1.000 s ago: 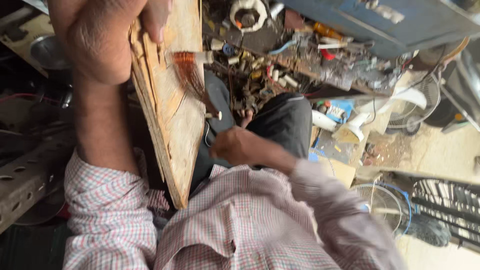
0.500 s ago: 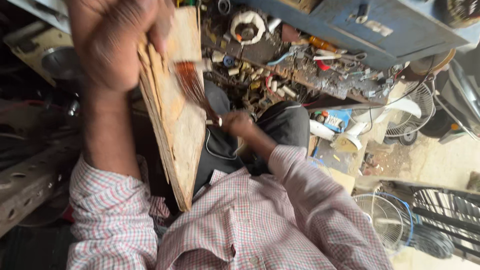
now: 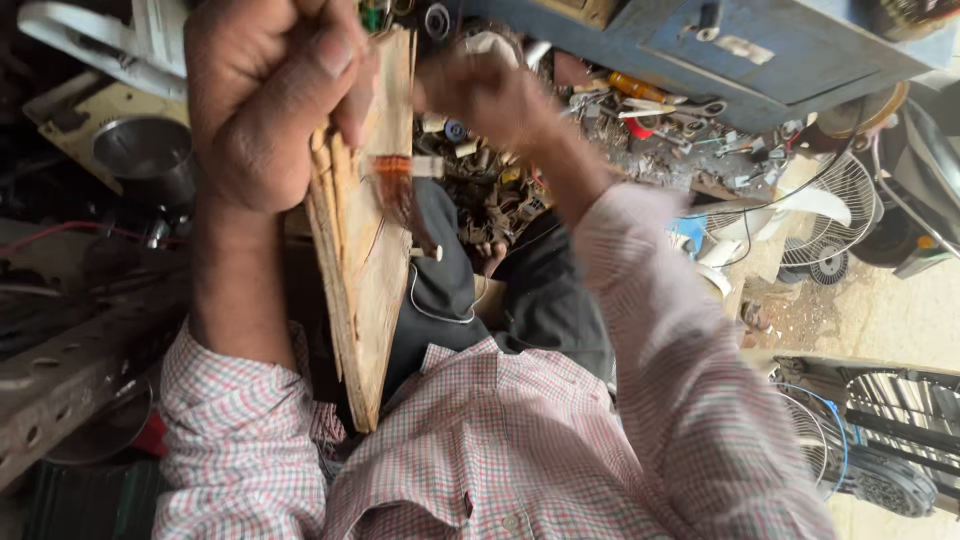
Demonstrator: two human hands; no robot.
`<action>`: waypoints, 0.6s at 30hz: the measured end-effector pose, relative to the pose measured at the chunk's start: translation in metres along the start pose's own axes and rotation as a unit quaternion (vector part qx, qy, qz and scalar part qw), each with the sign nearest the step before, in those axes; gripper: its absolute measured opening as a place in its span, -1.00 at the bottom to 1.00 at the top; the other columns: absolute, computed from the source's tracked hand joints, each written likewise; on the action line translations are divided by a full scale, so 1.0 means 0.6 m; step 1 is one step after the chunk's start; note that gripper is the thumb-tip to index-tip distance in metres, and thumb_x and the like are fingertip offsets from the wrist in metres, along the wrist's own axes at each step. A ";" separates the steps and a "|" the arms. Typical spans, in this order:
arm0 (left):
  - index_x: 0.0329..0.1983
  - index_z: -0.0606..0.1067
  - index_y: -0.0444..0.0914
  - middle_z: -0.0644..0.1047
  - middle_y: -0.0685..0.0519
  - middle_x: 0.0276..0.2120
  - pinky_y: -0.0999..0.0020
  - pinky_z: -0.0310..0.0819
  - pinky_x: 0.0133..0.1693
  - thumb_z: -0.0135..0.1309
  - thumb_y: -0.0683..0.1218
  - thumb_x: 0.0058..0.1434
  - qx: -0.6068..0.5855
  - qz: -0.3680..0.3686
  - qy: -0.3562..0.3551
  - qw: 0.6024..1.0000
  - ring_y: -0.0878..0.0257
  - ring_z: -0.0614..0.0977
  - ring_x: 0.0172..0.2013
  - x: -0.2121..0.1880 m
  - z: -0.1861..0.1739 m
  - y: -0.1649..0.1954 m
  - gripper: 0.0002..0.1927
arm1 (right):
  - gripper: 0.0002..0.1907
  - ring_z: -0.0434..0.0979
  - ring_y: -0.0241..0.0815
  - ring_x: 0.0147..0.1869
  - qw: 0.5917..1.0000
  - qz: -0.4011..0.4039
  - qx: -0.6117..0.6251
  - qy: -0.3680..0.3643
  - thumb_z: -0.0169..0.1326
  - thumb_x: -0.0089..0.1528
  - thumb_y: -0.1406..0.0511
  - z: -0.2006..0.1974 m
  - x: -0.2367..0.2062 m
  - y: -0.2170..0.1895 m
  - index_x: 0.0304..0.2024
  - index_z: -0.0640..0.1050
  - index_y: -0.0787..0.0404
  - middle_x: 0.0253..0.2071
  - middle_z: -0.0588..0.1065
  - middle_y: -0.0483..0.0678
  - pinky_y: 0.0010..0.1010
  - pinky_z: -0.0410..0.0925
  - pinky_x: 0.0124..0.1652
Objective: The person winds copper wire around a cylindrical core mounted on a wooden jig, using a small wooden mallet to compact the coils. The person then uses pliers to trim the wire ends.
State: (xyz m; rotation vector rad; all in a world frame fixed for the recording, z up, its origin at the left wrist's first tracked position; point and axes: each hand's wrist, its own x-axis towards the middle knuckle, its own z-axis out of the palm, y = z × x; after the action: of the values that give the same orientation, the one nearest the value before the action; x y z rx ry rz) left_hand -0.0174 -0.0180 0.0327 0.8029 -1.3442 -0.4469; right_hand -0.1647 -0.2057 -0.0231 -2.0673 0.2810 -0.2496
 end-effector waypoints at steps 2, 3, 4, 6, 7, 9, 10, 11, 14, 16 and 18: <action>-0.27 0.37 -0.35 0.41 0.02 -0.57 0.50 0.29 -0.52 -0.07 0.05 0.64 -0.005 -0.024 0.024 0.999 0.34 0.39 -0.67 -0.006 -0.012 0.004 -0.58 | -0.47 0.42 -0.08 -0.41 0.959 0.247 -0.080 -0.110 -0.04 0.47 -0.02 0.056 -0.036 0.118 -0.44 0.48 0.21 -0.48 0.39 0.03 -0.12 0.42 -0.32; -0.28 0.38 -0.35 0.41 0.02 -0.57 0.50 0.29 -0.52 -0.07 0.05 0.64 -0.002 -0.028 0.035 0.999 0.34 0.39 -0.67 -0.011 -0.020 0.004 -0.57 | -0.40 0.33 -0.13 -0.46 0.961 0.255 -0.003 -0.108 0.01 0.47 -0.08 0.094 -0.074 0.173 -0.41 0.51 0.26 -0.48 0.41 -0.02 -0.20 0.29 -0.39; -0.28 0.38 -0.35 0.41 0.02 -0.57 0.50 0.29 -0.52 -0.08 0.04 0.65 0.002 -0.030 0.041 0.999 0.34 0.40 -0.66 -0.015 -0.029 0.003 -0.57 | -0.66 0.60 -0.34 -0.39 0.948 0.310 0.046 -0.053 0.12 0.28 -0.06 0.139 -0.111 0.221 -0.23 0.64 0.02 -0.44 0.60 -0.24 -0.40 0.46 -0.31; -0.29 0.39 -0.36 0.41 0.01 -0.57 0.50 0.28 -0.52 -0.08 0.03 0.66 0.023 -0.021 0.046 0.998 0.34 0.41 -0.65 -0.028 -0.038 0.001 -0.57 | -0.74 0.48 -0.24 -0.40 0.920 0.364 0.138 -0.042 0.18 0.34 0.13 0.223 -0.188 0.274 -0.24 0.69 0.17 -0.44 0.56 -0.07 -0.21 0.39 -0.45; -0.30 0.40 -0.36 0.42 0.01 -0.57 0.50 0.28 -0.52 -0.09 0.02 0.66 0.031 -0.017 0.048 0.998 0.34 0.41 -0.65 -0.033 -0.044 -0.001 -0.57 | -0.80 0.39 -0.21 -0.42 0.937 0.313 0.157 -0.012 0.26 0.36 0.20 0.247 -0.216 0.277 -0.20 0.74 0.20 -0.45 0.56 0.01 -0.24 0.29 -0.43; -0.31 0.41 -0.36 0.42 0.01 -0.57 0.51 0.28 -0.52 -0.09 0.01 0.67 0.039 -0.012 0.045 0.998 0.34 0.42 -0.64 -0.039 -0.047 -0.007 -0.56 | -0.88 0.56 -0.12 -0.28 0.999 0.039 0.015 -0.030 0.22 0.27 0.28 0.256 -0.252 0.232 -0.24 0.70 0.19 -0.31 0.61 -0.01 -0.27 0.42 -0.28; -0.31 0.41 -0.36 0.42 0.01 -0.57 0.51 0.28 -0.52 -0.10 0.01 0.67 0.038 -0.012 0.045 0.998 0.33 0.42 -0.63 -0.041 -0.044 -0.008 -0.56 | -0.90 0.64 -0.07 -0.21 0.992 -0.101 -0.057 -0.044 0.19 0.22 0.32 0.236 -0.256 0.188 -0.27 0.68 0.19 -0.25 0.64 -0.02 -0.28 0.49 -0.20; -0.31 0.41 -0.36 0.42 0.00 -0.57 0.51 0.28 -0.51 -0.10 0.00 0.68 0.037 -0.019 0.043 0.998 0.33 0.43 -0.63 -0.042 -0.039 -0.011 -0.56 | -0.91 0.63 -0.05 -0.27 0.985 -0.091 -0.075 -0.130 0.20 0.21 0.33 0.208 -0.261 0.133 -0.29 0.67 0.22 -0.31 0.61 0.01 -0.26 0.48 -0.25; -0.33 0.43 -0.36 0.43 0.00 -0.58 0.51 0.28 -0.51 -0.11 -0.01 0.69 0.032 -0.031 0.032 0.999 0.33 0.44 -0.61 -0.033 -0.018 -0.013 -0.55 | -0.88 0.65 -0.18 -0.21 0.958 -0.211 -0.016 -0.191 0.08 0.42 0.38 0.080 -0.215 -0.037 -0.23 0.57 0.27 -0.23 0.60 0.00 -0.50 0.53 -0.22; -0.32 0.42 -0.36 0.43 0.01 -0.59 0.52 0.28 -0.52 -0.12 -0.01 0.70 0.023 -0.031 0.019 0.999 0.35 0.43 -0.63 -0.024 -0.007 -0.006 -0.55 | -0.94 0.66 -0.12 -0.14 0.947 -0.299 -0.075 -0.094 0.09 0.41 0.47 -0.001 -0.140 -0.096 -0.18 0.58 0.33 -0.18 0.60 0.07 -0.45 0.49 -0.23; -0.29 0.41 -0.37 0.44 0.02 -0.57 0.53 0.29 -0.49 -0.14 0.01 0.73 0.023 -0.019 -0.003 1.000 0.37 0.43 -0.62 -0.017 -0.002 0.007 -0.53 | -0.86 0.62 -0.13 -0.32 0.955 -0.246 -0.165 0.004 0.16 0.41 0.38 -0.026 -0.055 -0.084 -0.20 0.64 0.36 -0.33 0.58 0.10 -0.41 0.41 -0.34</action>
State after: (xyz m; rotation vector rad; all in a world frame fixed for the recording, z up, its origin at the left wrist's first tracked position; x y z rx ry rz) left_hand -0.0188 -0.0077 0.0292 0.8681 -1.3501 -0.4496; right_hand -0.1961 -0.1848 0.0263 -2.4472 -0.2117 -0.5414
